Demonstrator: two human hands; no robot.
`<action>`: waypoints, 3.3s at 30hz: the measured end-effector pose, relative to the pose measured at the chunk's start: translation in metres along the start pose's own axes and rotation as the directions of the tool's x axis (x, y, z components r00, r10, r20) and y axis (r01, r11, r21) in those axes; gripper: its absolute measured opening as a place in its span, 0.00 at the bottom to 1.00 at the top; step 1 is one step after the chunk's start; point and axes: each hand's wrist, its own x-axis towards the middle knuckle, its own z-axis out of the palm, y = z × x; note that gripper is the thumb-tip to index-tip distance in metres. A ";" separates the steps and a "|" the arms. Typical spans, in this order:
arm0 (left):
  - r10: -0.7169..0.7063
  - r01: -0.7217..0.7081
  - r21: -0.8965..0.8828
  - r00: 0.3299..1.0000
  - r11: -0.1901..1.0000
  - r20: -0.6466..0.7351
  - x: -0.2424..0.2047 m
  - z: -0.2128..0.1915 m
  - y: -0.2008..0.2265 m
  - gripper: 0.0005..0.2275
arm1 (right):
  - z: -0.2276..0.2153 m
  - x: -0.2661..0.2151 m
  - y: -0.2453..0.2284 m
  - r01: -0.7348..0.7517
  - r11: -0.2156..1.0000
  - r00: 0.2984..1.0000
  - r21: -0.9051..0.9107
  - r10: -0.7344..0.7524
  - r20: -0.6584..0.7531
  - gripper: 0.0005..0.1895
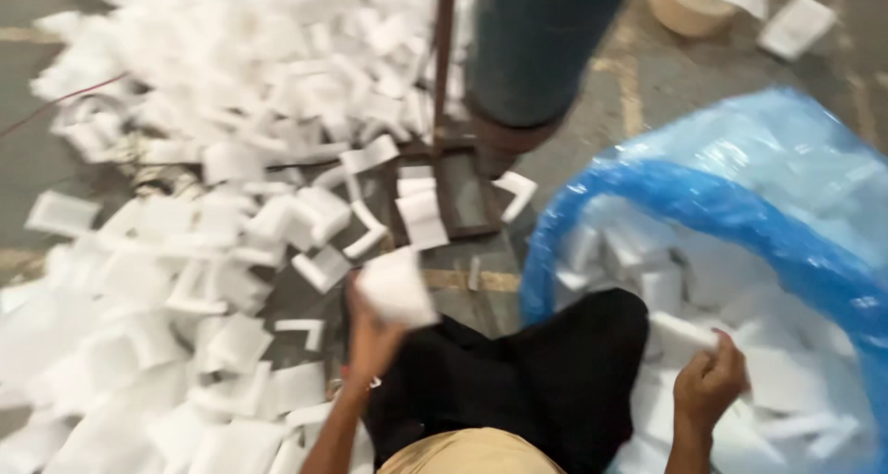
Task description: The person sits on the floor and repeatedly picks up white foam pieces from a pile. They place each piece under a stationary machine nozzle, press it down, and then transfer the processed piece into a large blue plastic bag.
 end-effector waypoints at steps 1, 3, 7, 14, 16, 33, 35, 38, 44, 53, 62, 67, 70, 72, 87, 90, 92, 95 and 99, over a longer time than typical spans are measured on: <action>0.119 -0.119 -0.040 0.993 0.992 0.005 0.004 0.017 0.022 0.45 | 0.008 0.002 -0.030 0.038 0.976 0.999 0.215 -0.043 0.018 0.19; -0.057 0.206 -0.660 0.969 0.722 0.240 0.005 0.041 0.055 0.39 | 0.024 0.010 -0.091 -0.057 0.836 0.985 0.546 -0.044 0.170 0.21; 0.046 0.109 -0.807 0.985 0.580 0.166 -0.003 0.076 0.081 0.22 | 0.040 0.023 -0.189 0.022 0.800 0.915 0.599 -0.258 0.311 0.17; -0.049 0.004 -0.755 0.998 0.656 -0.037 -0.014 0.075 0.105 0.24 | 0.084 0.008 -0.266 -0.050 0.521 0.922 0.852 -0.303 0.239 0.11; 0.030 -0.062 -0.667 0.998 0.743 -0.059 -0.010 0.060 0.123 0.31 | 0.087 -0.006 -0.270 -0.086 0.542 0.920 0.836 -0.279 0.276 0.14; -0.116 0.172 -0.603 0.985 0.779 0.131 0.095 0.017 0.201 0.34 | 0.093 0.015 -0.284 -0.714 -0.170 0.685 0.679 -0.368 0.629 0.41; -0.020 0.043 -0.609 0.999 0.792 0.045 0.121 0.014 0.214 0.33 | 0.105 0.048 -0.298 -0.758 -0.255 0.651 0.601 -0.362 0.667 0.39; 0.010 -0.001 -0.638 1.000 0.770 0.011 0.154 0.012 0.229 0.32 | 0.105 0.080 -0.325 -0.685 -0.163 0.693 0.710 -0.444 0.567 0.39; 0.147 -0.143 -0.504 0.989 0.852 -0.031 0.139 0.006 0.228 0.36 | 0.092 0.075 -0.345 -0.498 0.120 0.740 0.859 -0.458 0.493 0.46; 0.291 -0.252 -0.268 0.950 0.930 0.116 0.050 0.010 0.160 0.39 | 0.051 0.012 -0.291 0.306 0.519 0.606 0.798 -0.753 0.257 0.56; 0.248 -0.167 -0.443 0.960 0.881 0.130 0.042 0.017 0.148 0.38 | 0.044 0.012 -0.284 0.178 0.499 0.602 0.848 -0.737 0.307 0.63; 0.066 -0.017 -0.574 0.996 0.819 0.065 0.070 0.018 0.172 0.28 | 0.058 -0.005 -0.281 -0.059 0.477 0.663 0.877 -0.637 0.392 0.57; -0.005 0.037 -0.649 0.999 0.760 0.052 0.094 0.022 0.189 0.26 | 0.080 -0.004 -0.281 -0.578 0.173 0.660 0.797 -0.475 0.582 0.53; -0.062 0.073 -0.688 0.997 0.722 0.041 0.116 0.024 0.199 0.25 | 0.091 0.012 -0.287 -0.684 0.055 0.653 0.727 -0.397 0.645 0.47; 0.118 -0.188 -0.593 0.981 0.783 -0.156 0.170 0.009 0.234 0.21 | 0.099 0.075 -0.356 -0.446 0.268 0.708 0.854 -0.479 0.520 0.50; 0.069 -0.059 -0.474 0.998 0.878 0.003 0.129 0.006 0.212 0.21 | 0.096 0.038 -0.319 0.003 0.497 0.750 0.868 -0.575 0.326 0.50; 0.034 -0.028 -0.428 0.999 0.903 0.007 0.103 0.015 0.194 0.22 | 0.095 0.011 -0.297 0.303 0.591 0.730 0.748 -0.649 0.217 0.48; -0.003 -0.001 -0.526 1.000 0.851 -0.007 0.076 0.044 0.158 0.22 | 0.100 -0.009 -0.270 0.534 0.606 0.647 0.589 -0.742 0.176 0.51; -0.173 0.252 -0.673 0.968 0.696 0.184 0.038 0.082 0.108 0.26 | 0.093 -0.019 -0.220 0.478 0.687 0.579 0.547 -0.715 0.392 0.55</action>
